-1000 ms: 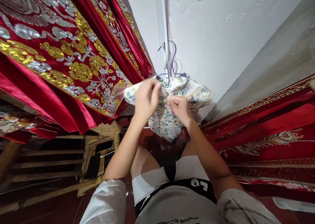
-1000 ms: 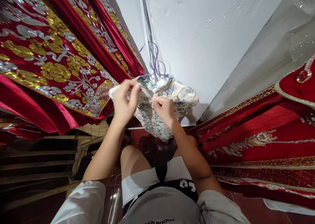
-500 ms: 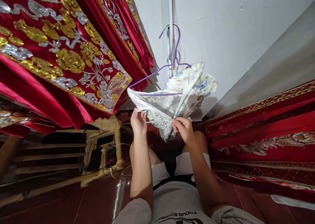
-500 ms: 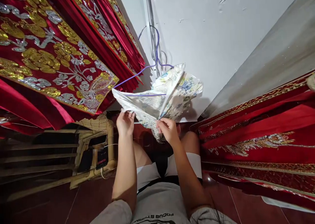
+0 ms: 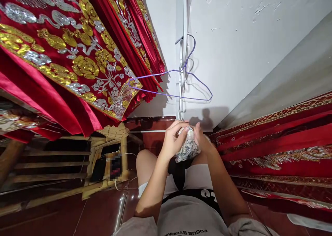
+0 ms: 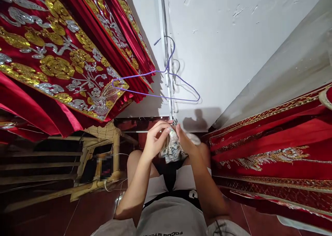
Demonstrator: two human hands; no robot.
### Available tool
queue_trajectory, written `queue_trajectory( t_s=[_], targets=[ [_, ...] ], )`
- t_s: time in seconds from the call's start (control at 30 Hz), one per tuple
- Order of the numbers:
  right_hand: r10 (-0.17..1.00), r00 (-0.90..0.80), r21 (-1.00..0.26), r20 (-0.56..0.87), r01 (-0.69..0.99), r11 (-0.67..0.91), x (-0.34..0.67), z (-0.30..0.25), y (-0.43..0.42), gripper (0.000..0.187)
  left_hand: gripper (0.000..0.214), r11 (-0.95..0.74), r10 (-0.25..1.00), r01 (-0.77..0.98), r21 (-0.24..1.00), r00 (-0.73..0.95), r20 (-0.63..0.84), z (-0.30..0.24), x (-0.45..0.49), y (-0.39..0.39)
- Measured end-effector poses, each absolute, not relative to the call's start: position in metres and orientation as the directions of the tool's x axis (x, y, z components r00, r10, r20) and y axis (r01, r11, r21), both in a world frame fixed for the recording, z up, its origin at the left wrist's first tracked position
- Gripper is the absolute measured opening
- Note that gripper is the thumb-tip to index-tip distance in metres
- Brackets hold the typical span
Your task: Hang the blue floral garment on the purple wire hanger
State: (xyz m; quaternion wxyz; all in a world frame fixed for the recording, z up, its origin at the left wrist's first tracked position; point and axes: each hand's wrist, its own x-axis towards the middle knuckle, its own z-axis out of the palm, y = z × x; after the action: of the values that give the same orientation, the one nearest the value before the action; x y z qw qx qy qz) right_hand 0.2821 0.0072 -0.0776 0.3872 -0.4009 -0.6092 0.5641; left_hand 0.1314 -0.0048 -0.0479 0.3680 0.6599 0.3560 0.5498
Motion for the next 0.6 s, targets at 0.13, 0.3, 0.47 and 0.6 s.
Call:
queue_trajectory(
  t_s=[0.13, 0.3, 0.47, 0.6],
  targets=[
    [0.8, -0.6, -0.985, 0.009, 0.133, 0.111, 0.288, -0.049, 0.011, 0.025, 0.021, -0.465, 0.884, 0.11, 0.878, 0.0, 0.468, -0.053, 0.125, 0.005],
    [0.806, -0.402, -0.811, 0.434, 0.214, 0.544, 0.301, -0.002, 0.038, 0.017, 0.044, -0.271, 0.868, 0.114, 0.956, 0.459, 0.192, -0.066, 0.094, 0.006],
    [0.724, -0.163, -0.718, 0.67, 0.102, 0.688, 0.315, 0.02, 0.102, 0.009, 0.037, -0.243, 0.884, 0.516, 0.821, 0.466, -0.032, -0.063, 0.059, -0.009],
    [0.817, -0.241, -0.803, 0.524, 0.183, 0.568, 0.319, -0.001, 0.149, 0.052, 0.041, -0.219, 0.961, 0.616, 0.757, 0.27, 0.059, -0.037, 0.024, -0.014]
  ],
)
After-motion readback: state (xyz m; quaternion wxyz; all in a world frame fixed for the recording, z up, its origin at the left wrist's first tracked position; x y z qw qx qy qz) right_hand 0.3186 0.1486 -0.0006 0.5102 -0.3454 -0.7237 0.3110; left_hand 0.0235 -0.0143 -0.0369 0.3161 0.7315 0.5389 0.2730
